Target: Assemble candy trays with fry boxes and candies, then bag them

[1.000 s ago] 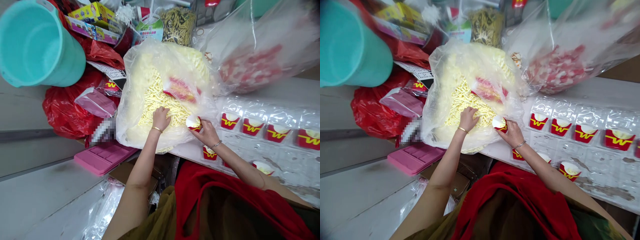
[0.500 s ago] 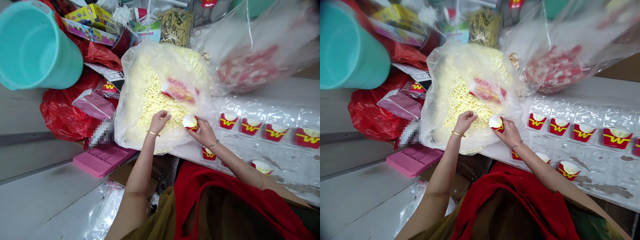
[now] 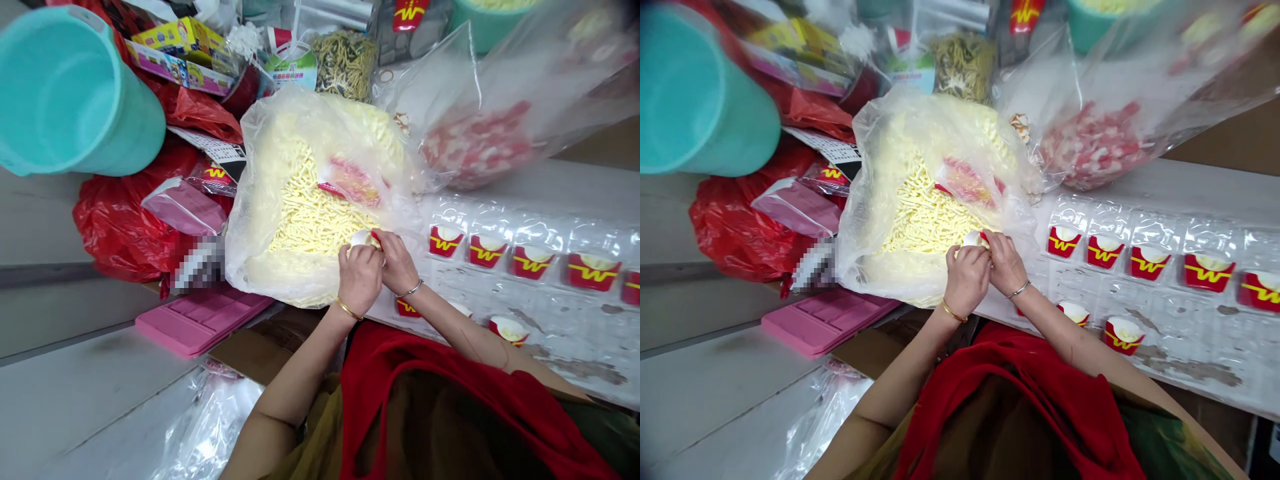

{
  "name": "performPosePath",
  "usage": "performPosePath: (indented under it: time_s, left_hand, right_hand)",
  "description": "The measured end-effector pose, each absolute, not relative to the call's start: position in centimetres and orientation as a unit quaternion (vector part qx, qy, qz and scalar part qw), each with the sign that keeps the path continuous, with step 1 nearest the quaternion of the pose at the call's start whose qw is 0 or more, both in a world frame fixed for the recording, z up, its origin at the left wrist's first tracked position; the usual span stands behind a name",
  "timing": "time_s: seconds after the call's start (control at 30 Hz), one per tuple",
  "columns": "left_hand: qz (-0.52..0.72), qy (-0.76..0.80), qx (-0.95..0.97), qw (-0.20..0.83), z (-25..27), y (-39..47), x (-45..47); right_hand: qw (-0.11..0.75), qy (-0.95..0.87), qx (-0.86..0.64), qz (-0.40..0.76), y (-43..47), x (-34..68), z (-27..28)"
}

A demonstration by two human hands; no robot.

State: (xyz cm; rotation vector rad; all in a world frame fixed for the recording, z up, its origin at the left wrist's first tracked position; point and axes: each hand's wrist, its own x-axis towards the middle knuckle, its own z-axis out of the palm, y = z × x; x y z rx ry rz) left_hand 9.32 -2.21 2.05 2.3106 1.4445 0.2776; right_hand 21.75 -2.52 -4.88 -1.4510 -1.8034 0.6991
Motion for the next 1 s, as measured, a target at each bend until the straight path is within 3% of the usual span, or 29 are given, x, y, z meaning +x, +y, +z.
performPosePath:
  time_s: [0.23,0.5,0.83,1.0]
  left_hand:
    - [0.232,0.550,0.761,0.255,1.4,-4.3,10.9]
    - [0.102,0.513,0.826,0.212,1.5,-8.5,17.2]
    - [0.062,0.290,0.848,0.439,-6.2,-14.6,32.1]
    - [0.030,0.195,0.874,0.444,-9.1,-18.4,40.9]
  right_hand:
    - [0.400,-0.655,-0.577,0.279,-6.0,22.8,-3.8]
    - [0.404,-0.597,-0.632,0.285,-11.2,26.8,-4.9]
    - [0.320,-0.486,-0.777,0.239,-24.1,41.6,-7.1]
    - [0.350,-0.204,-0.881,0.244,-34.1,48.5,-8.6]
